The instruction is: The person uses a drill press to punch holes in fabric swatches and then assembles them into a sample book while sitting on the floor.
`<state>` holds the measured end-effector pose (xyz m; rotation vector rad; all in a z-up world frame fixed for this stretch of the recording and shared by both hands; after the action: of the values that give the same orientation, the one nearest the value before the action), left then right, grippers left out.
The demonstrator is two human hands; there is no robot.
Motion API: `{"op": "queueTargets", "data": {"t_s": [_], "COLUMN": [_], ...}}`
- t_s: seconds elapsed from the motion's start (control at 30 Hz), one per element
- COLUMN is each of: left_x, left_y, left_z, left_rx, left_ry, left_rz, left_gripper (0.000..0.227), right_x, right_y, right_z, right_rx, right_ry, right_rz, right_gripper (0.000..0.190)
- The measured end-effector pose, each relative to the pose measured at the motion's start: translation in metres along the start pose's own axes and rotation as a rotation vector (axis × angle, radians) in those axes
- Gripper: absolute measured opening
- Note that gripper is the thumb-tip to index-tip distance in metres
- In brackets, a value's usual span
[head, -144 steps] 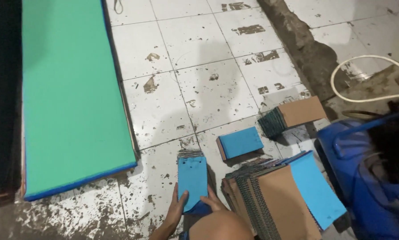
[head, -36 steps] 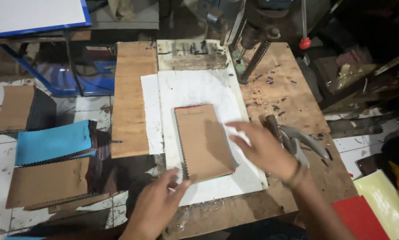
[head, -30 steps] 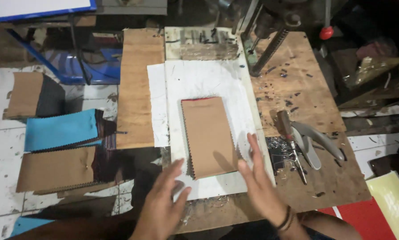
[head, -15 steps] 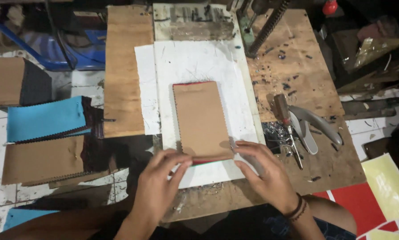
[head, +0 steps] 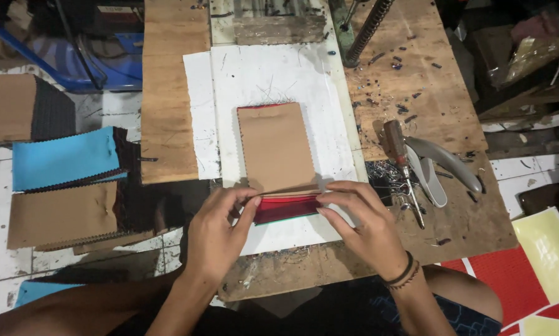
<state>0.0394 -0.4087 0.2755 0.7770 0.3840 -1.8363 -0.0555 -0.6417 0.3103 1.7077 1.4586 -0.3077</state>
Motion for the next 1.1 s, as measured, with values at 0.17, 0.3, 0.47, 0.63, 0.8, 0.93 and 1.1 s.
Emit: {"op": "queueTargets", "data": {"t_s": [0.17, 0.3, 0.47, 0.63, 0.8, 0.93, 1.1], "left_x": [-0.002, -0.019, -0.027, -0.020, -0.020, -0.021, -0.014], "left_y": [-0.004, -0.004, -0.008, -0.011, -0.006, -0.005, -0.003], "left_z": [0.001, 0.012, 0.011, -0.004, 0.006, 0.008, 0.003], "left_rx": [0.091, 0.459, 0.706, 0.691, 0.680, 0.637, 0.593], "left_ry": [-0.037, 0.019, 0.209, 0.134, 0.217, 0.195, 0.198], "left_rz": [0.058, 0.137, 0.206, 0.168, 0.170, 0.198, 0.216], "left_gripper": [0.012, 0.013, 0.024, 0.026, 0.022, 0.009, 0.006], "right_x": [0.006, 0.007, 0.006, 0.008, 0.008, 0.009, 0.016], "right_y": [0.008, 0.016, 0.016, 0.015, 0.017, 0.015, 0.008], "right_z": [0.003, 0.001, 0.008, 0.012, 0.011, 0.017, 0.022], "right_rx": [-0.036, -0.065, -0.061, 0.017, 0.064, 0.091, 0.027], "right_ry": [-0.084, -0.107, -0.120, -0.046, -0.036, -0.008, -0.034], "right_rz": [-0.014, -0.001, -0.006, -0.020, -0.009, -0.024, 0.013], "right_gripper": [0.015, 0.019, 0.017, 0.016, 0.015, 0.015, 0.013]}}
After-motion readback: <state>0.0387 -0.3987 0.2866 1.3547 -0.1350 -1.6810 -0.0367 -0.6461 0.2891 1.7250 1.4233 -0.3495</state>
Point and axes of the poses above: each hand's wrist, its own y-axis towards the middle knuckle, its own x-axis out of the palm, z = x × y, the point moved 2 cm from there along y, towards the middle knuckle, and after that the axes turned 2 degrees about y, right-handed, at the moved point
